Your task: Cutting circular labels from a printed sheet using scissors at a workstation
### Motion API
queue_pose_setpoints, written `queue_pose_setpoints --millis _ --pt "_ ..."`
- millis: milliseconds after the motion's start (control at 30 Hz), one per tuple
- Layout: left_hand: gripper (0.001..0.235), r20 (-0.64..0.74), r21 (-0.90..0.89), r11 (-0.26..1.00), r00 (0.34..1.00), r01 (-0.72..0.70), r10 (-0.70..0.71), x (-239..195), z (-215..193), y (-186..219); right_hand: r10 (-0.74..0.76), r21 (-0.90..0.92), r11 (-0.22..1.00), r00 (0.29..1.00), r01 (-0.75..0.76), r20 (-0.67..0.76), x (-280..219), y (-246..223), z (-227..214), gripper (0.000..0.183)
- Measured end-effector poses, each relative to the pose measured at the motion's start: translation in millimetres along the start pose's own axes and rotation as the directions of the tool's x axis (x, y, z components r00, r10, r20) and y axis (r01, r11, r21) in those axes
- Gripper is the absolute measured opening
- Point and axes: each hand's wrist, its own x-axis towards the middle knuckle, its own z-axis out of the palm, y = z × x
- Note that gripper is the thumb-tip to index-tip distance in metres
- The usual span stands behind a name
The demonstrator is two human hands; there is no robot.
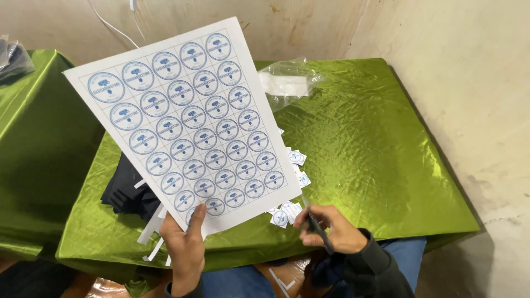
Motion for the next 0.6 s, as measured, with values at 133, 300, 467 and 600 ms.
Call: queue_pose_setpoints --millis 133,300,467,600 --pt "0.043 0.023 -0.06 0.998 1.0 -0.011 0.012 -3 -3 -1 0.033 0.054 0.998 0.997 -0.037 0.063 -3 -5 22 0.042" --pt "0.042 0.051 0.119 0.992 0.998 -0.045 0.039 -9 -8 1 -0.05 0.057 0.997 0.999 0.051 -0.019 -1 -10 32 0.043" --pt "0.04 0.051 0.08 0.997 0.999 -0.014 0.01 -13 -13 -2 -0.043 0.08 0.996 0.999 0.043 0.006 -3 -4 34 0.038" --pt "0.043 0.041 0.072 0.997 0.999 -0.006 0.003 -14 -16 0 0.007 0.086 0.996 0.999 -0.01 0.039 -1 0 35 0.036"
